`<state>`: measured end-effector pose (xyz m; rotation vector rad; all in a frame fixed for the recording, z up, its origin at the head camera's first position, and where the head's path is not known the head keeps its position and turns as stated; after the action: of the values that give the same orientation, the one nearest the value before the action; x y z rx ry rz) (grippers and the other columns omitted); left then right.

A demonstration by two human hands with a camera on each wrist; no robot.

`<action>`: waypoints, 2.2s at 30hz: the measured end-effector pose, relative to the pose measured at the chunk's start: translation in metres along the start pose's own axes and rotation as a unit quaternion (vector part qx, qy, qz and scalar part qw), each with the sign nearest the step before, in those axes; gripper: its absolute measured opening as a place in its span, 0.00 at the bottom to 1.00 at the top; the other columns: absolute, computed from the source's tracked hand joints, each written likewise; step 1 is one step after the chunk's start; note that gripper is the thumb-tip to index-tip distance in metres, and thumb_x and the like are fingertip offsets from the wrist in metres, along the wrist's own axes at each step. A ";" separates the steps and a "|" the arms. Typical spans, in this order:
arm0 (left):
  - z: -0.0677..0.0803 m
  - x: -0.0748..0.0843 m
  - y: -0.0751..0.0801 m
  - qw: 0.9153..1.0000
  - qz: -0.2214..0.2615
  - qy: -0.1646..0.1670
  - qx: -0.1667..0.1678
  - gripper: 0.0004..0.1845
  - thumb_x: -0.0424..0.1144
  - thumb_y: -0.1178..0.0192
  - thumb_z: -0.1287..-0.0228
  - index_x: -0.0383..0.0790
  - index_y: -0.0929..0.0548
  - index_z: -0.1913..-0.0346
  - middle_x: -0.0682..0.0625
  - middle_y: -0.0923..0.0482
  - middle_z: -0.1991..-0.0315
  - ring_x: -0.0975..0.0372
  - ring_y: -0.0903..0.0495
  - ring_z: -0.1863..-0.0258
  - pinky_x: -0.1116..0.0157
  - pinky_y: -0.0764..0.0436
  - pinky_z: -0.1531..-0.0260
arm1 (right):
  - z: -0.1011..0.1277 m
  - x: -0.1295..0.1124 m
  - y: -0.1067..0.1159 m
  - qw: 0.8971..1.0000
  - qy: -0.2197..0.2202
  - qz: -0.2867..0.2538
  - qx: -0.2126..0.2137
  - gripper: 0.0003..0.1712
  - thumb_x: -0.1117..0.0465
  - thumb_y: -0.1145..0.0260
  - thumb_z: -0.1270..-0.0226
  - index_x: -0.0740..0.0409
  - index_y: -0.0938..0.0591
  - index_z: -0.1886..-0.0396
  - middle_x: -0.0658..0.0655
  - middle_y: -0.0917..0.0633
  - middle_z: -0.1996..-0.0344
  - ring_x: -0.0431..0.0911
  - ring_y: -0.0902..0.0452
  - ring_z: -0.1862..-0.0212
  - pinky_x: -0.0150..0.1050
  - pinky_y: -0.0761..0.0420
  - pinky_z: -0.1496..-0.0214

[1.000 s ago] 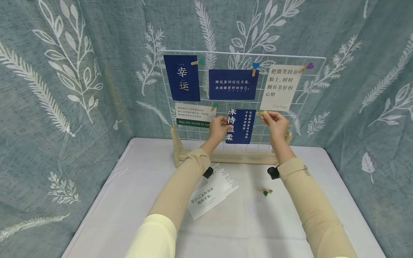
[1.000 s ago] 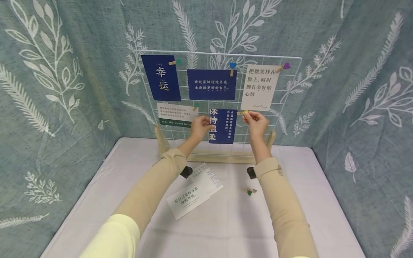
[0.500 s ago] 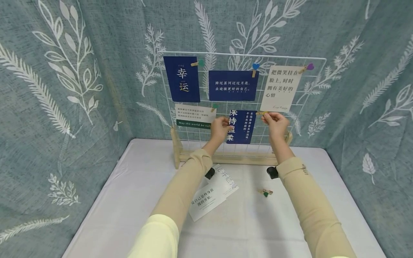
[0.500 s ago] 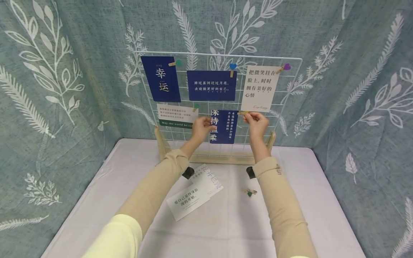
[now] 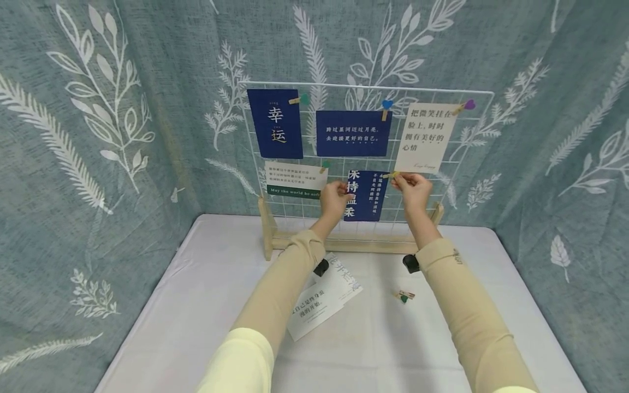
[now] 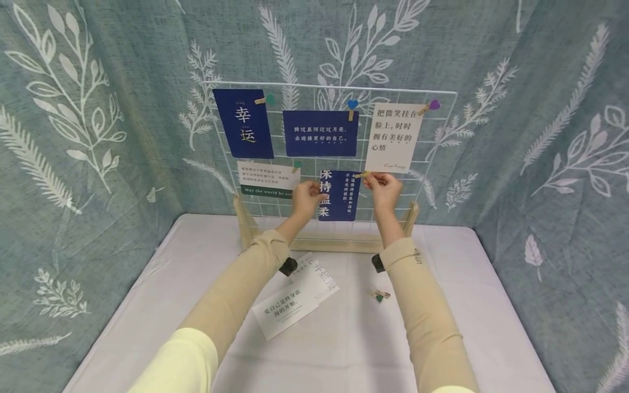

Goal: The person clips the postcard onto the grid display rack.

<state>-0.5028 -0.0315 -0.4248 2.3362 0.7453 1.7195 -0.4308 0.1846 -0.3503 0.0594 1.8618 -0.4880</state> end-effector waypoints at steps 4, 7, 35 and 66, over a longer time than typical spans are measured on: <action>0.048 0.062 0.038 1.000 0.002 0.024 0.001 0.12 0.29 0.34 0.46 0.30 0.18 0.58 0.39 0.17 0.60 0.52 0.16 0.59 0.63 0.17 0.58 | 0.000 0.001 -0.001 1.000 -0.004 0.017 -0.007 0.12 0.77 0.41 0.38 0.84 0.26 0.57 0.41 0.20 0.84 0.31 0.22 0.80 0.21 0.20 0.70; 0.056 0.071 0.043 1.000 -0.006 0.021 0.009 0.12 0.30 0.35 0.44 0.29 0.19 0.56 0.38 0.18 0.59 0.52 0.17 0.58 0.65 0.17 0.59 | -0.001 0.001 -0.002 0.999 0.001 0.030 -0.013 0.11 0.76 0.40 0.38 0.82 0.24 0.58 0.41 0.19 0.84 0.31 0.22 0.80 0.21 0.20 0.70; 0.065 0.078 0.045 1.000 0.006 0.004 0.006 0.20 0.29 0.37 0.42 0.34 0.22 0.45 0.39 0.17 0.56 0.51 0.16 0.55 0.62 0.17 0.53 | 0.017 0.002 0.012 0.992 0.079 0.004 0.102 0.09 0.78 0.45 0.39 0.77 0.22 0.60 0.51 0.18 0.70 0.29 0.24 0.78 0.20 0.23 0.72; 0.079 0.084 0.065 0.997 0.068 -0.044 0.002 0.17 0.28 0.39 0.40 0.32 0.21 0.47 0.36 0.19 0.51 0.49 0.19 0.51 0.62 0.19 0.49 | 0.030 0.010 0.042 0.998 0.033 -0.014 0.058 0.15 0.76 0.48 0.35 0.57 0.21 0.75 0.39 0.18 0.85 0.30 0.22 0.81 0.21 0.23 0.76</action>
<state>-0.3915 -0.0350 -0.3538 2.5003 0.5879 1.6545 -0.3955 0.2106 -0.3799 0.1279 1.8994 -0.6199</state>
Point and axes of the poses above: each hand's wrist, its own z-axis away from the middle knuckle, its own y-axis out of the back of the hand, x = y × z, the point moved 9 cm from there along -z, towards the middle knuckle
